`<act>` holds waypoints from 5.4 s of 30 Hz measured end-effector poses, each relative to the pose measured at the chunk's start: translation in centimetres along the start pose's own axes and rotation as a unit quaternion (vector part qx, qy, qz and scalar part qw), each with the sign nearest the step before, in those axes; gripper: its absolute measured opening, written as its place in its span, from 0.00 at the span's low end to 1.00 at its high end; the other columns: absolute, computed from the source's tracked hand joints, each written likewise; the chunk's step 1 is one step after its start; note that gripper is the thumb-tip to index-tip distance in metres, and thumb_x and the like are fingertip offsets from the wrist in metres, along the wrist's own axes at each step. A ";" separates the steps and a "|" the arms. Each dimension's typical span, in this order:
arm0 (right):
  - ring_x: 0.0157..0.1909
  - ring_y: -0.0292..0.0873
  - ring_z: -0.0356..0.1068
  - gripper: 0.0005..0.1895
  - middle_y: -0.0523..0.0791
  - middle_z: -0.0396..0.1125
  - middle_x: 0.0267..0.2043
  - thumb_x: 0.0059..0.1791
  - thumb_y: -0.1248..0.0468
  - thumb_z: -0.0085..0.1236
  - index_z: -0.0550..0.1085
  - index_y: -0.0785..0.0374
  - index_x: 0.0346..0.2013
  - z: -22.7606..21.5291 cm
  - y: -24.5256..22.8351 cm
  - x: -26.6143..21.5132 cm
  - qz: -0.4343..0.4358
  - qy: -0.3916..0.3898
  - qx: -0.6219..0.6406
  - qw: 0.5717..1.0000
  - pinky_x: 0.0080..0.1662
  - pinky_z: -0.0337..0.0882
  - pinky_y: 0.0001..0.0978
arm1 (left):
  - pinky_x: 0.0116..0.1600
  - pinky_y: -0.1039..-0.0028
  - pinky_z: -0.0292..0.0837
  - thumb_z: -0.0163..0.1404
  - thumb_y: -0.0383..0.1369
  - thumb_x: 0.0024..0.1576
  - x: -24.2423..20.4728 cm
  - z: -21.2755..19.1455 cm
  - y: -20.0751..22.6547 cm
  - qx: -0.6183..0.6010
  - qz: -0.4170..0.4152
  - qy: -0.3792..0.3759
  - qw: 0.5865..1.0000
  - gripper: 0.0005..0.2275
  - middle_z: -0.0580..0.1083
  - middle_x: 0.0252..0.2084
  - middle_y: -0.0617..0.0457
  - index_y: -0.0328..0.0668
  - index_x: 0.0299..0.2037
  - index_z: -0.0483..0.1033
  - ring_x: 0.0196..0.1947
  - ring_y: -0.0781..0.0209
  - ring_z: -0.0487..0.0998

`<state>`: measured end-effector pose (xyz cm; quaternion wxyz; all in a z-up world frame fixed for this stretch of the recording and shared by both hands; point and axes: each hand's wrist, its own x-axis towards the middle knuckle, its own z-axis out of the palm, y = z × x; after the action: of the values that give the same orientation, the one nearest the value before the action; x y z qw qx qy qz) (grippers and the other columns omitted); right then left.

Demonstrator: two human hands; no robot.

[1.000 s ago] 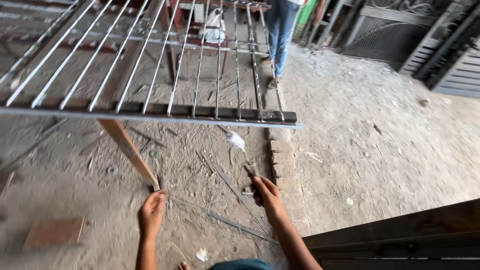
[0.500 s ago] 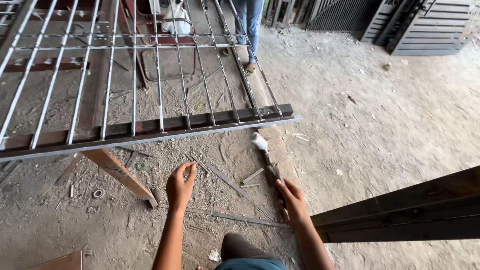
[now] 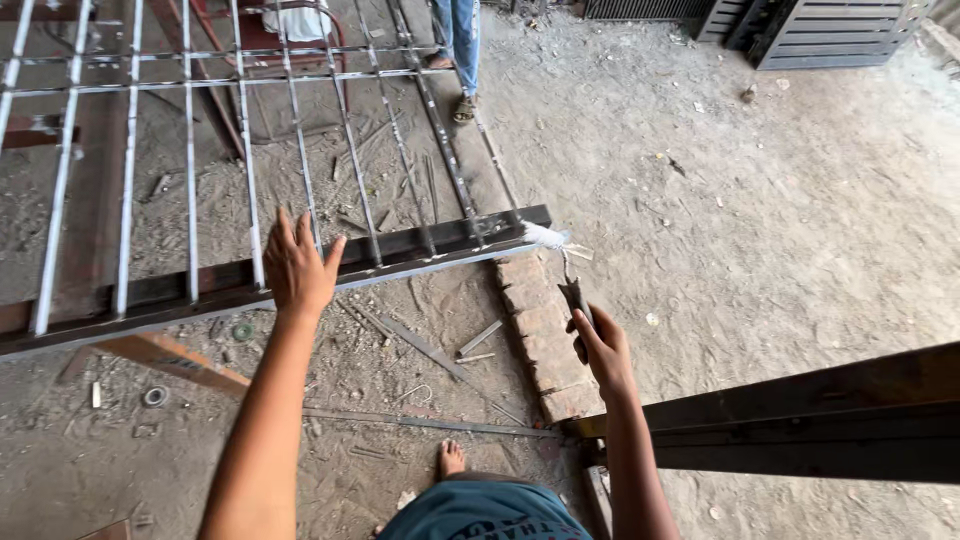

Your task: The person paints a metal frame with white paint using a small roller. They systematically cover the vertical bars and horizontal supports, moving along the length of the frame.

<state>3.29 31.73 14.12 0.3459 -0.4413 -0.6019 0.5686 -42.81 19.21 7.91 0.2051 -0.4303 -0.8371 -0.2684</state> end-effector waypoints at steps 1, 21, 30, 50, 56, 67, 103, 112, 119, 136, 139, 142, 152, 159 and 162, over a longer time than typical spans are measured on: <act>0.23 0.29 0.57 0.19 0.40 0.68 0.30 0.55 0.58 0.52 0.73 0.66 0.56 -0.6 0.0 0.9 0.013 0.006 -0.006 1.000 0.25 0.57 0.24 | 0.71 0.47 0.55 0.47 0.56 0.64 0.2 0.7 0.4 -0.008 0.000 -0.005 1.000 0.33 0.55 0.76 0.33 0.37 0.70 0.63 0.73 0.35 0.58; 0.22 0.41 0.69 0.28 0.46 0.78 0.39 0.54 0.53 0.50 0.63 0.41 0.70 -0.3 1.3 8.7 0.020 0.028 -0.334 0.942 0.26 0.68 0.38 | 0.75 0.46 0.50 0.35 0.64 0.68 2.8 1.8 -0.5 -0.006 -0.006 0.006 1.000 0.38 0.59 0.76 0.35 0.37 0.75 0.54 0.72 0.40 0.62; 0.25 0.45 0.72 0.28 0.53 0.77 0.36 0.54 0.57 0.53 0.66 0.45 0.70 1.1 3.5 11.9 -0.076 0.056 -0.406 0.909 0.28 0.70 0.42 | 0.73 0.49 0.55 0.40 0.56 0.71 2.6 1.3 -0.1 -0.027 -0.004 0.066 0.997 0.29 0.66 0.72 0.43 0.40 0.70 0.62 0.68 0.44 0.67; 0.28 0.46 0.72 0.29 0.50 0.74 0.40 0.55 0.56 0.53 0.62 0.45 0.72 0.6 2.3 9.6 -0.070 0.041 -0.520 0.850 0.26 0.70 0.38 | 0.64 0.55 0.63 0.39 0.56 0.72 2.3 2.0 -1.2 -0.032 -0.017 0.048 0.998 0.23 0.74 0.44 0.46 0.43 0.59 0.69 0.48 0.47 0.75; 0.31 0.48 0.72 0.30 0.51 0.73 0.41 0.55 0.58 0.51 0.60 0.44 0.73 3.9 2.5 13.5 -0.055 0.055 -0.502 0.862 0.29 0.71 0.40 | 0.67 0.54 0.61 0.38 0.57 0.72 2.2 3.0 -1.8 -0.027 -0.033 0.040 0.998 0.25 0.76 0.45 0.47 0.43 0.58 0.70 0.50 0.48 0.76; 0.35 0.52 0.73 0.32 0.52 0.72 0.41 0.53 0.60 0.55 0.61 0.45 0.72 7.1 1.4 20.1 -0.109 0.066 -0.523 0.842 0.33 0.72 0.46 | 0.70 0.57 0.59 0.41 0.54 0.71 1.9 1.9 -1.2 -0.035 -0.037 -0.013 0.999 0.21 0.79 0.42 0.49 0.45 0.50 0.75 0.46 0.51 0.78; 0.41 0.62 0.73 0.28 0.58 0.72 0.41 0.53 0.56 0.53 0.64 0.45 0.69 15.0 -1.6 40.7 -0.147 0.023 -0.486 0.861 0.40 0.72 0.55 | 0.77 0.55 0.53 0.53 0.37 0.64 5.6 3.7 0.4 -0.040 -0.080 0.033 0.995 0.06 0.81 0.49 0.59 0.53 0.45 0.83 0.53 0.59 0.79; 0.42 0.62 0.74 0.27 0.57 0.72 0.42 0.54 0.59 0.51 0.63 0.46 0.70 19.2 -0.6 52.0 -0.175 0.008 -0.470 0.865 0.41 0.72 0.56 | 0.70 0.62 0.64 0.53 0.36 0.63 6.7 3.9 0.4 -0.019 -0.059 0.044 0.997 0.06 0.81 0.46 0.58 0.52 0.44 0.83 0.50 0.60 0.80; 0.42 0.61 0.74 0.29 0.56 0.73 0.43 0.53 0.57 0.53 0.61 0.41 0.70 20.7 -1.0 55.6 -0.170 0.010 -0.472 0.865 0.41 0.73 0.56 | 0.57 0.71 0.71 0.54 0.36 0.61 6.4 3.4 0.3 -0.091 -0.110 0.075 0.987 0.06 0.82 0.46 0.58 0.51 0.42 0.83 0.49 0.61 0.80; 0.43 0.60 0.74 0.28 0.54 0.73 0.45 0.51 0.55 0.53 0.66 0.41 0.68 8.1 -4.3 27.3 -0.077 0.012 -0.453 0.888 0.42 0.72 0.51 | 0.56 0.68 0.74 0.57 0.32 0.59 5.8 3.6 -0.3 -0.278 -0.038 0.023 0.960 0.04 0.81 0.42 0.54 0.46 0.40 0.83 0.46 0.59 0.81; 0.45 0.60 0.74 0.26 0.56 0.73 0.46 0.53 0.53 0.54 0.67 0.44 0.67 5.9 -4.6 21.1 -0.029 0.017 -0.465 0.885 0.44 0.72 0.50 | 0.53 0.71 0.75 0.57 0.32 0.60 5.6 4.6 -1.3 -0.311 -0.020 0.015 0.950 0.03 0.81 0.42 0.54 0.45 0.40 0.82 0.45 0.61 0.81; 0.43 0.59 0.75 0.27 0.55 0.74 0.45 0.53 0.53 0.53 0.66 0.41 0.68 4.4 -4.9 16.1 0.033 0.023 -0.482 0.875 0.43 0.72 0.49 | 0.52 0.74 0.75 0.56 0.33 0.61 5.5 5.4 -1.8 -0.330 -0.014 -0.001 0.944 0.04 0.82 0.42 0.54 0.45 0.40 0.82 0.44 0.63 0.81; 0.33 0.47 0.74 0.25 0.48 0.74 0.43 0.54 0.49 0.52 0.66 0.34 0.67 4.5 -6.0 9.0 0.047 0.048 -0.596 0.800 0.33 0.74 0.42 | 0.53 0.70 0.76 0.56 0.33 0.60 5.4 3.7 -0.7 -0.267 0.080 -0.038 0.960 0.05 0.82 0.44 0.54 0.46 0.41 0.84 0.47 0.58 0.81; 0.31 0.45 0.74 0.24 0.48 0.75 0.39 0.53 0.53 0.55 0.69 0.37 0.66 8.4 -4.4 4.1 -0.042 0.087 -0.483 0.870 0.33 0.73 0.39 | 0.55 0.69 0.75 0.55 0.34 0.61 5.7 2.1 -0.2 -0.227 0.084 -0.038 0.969 0.05 0.82 0.47 0.54 0.47 0.40 0.84 0.50 0.57 0.80; 0.33 0.48 0.74 0.24 0.50 0.74 0.39 0.53 0.55 0.56 0.70 0.41 0.65 10.5 -4.0 3.0 -0.084 0.089 -0.446 0.886 0.36 0.72 0.42 | 0.54 0.70 0.75 0.54 0.33 0.60 5.6 1.7 -0.2 -0.235 0.074 -0.054 0.968 0.05 0.82 0.48 0.55 0.47 0.40 0.84 0.49 0.56 0.80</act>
<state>-8.01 30.69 16.58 0.2109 -0.5455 -0.7937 0.1671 -46.22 23.59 9.78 0.0725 -0.5408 -0.7263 -0.4180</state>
